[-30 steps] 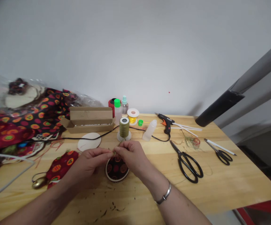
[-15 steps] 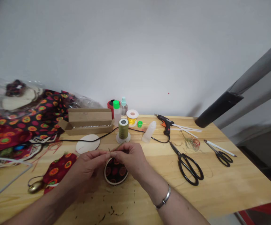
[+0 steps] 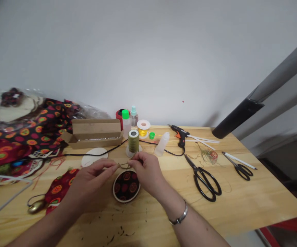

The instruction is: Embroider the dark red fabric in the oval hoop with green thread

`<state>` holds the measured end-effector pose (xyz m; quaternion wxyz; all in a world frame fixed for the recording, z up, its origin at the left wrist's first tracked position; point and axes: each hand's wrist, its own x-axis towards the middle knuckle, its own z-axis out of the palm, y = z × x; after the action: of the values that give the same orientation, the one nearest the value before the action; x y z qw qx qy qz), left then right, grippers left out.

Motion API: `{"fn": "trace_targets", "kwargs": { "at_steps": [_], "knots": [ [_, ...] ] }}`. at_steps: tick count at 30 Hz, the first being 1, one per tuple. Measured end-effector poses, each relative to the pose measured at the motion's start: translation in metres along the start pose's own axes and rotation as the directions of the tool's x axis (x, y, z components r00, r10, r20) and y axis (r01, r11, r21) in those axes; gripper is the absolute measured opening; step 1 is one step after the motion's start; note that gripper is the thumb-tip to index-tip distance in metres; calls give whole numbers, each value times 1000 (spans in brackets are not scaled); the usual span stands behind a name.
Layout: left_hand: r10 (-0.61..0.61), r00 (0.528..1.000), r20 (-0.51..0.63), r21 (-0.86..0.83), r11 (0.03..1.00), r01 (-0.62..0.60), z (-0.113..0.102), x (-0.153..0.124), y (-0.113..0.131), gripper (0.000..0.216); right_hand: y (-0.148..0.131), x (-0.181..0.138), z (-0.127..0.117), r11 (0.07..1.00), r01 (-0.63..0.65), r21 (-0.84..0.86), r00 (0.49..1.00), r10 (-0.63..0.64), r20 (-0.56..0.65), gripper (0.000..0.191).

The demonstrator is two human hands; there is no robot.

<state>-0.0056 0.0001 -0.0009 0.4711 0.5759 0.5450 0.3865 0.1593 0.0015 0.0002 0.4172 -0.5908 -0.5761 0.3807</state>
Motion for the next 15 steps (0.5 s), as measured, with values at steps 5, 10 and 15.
{"fn": "trace_targets", "kwargs": {
  "at_steps": [5,10,15],
  "knots": [
    [225,970,90,171,956,-238,4,-10,-5,14,0,-2,-1,999,22,-34,999,-24,-33,17],
    [536,808,245,381,713,-589,10,-19,-19,17,-6,-3,3,974,-162,161,987,156,49,19],
    [576,745,335,481,575,-661,12,-18,-26,19,-12,-6,9,820,-361,444,932,303,198,18]
  ]
}}
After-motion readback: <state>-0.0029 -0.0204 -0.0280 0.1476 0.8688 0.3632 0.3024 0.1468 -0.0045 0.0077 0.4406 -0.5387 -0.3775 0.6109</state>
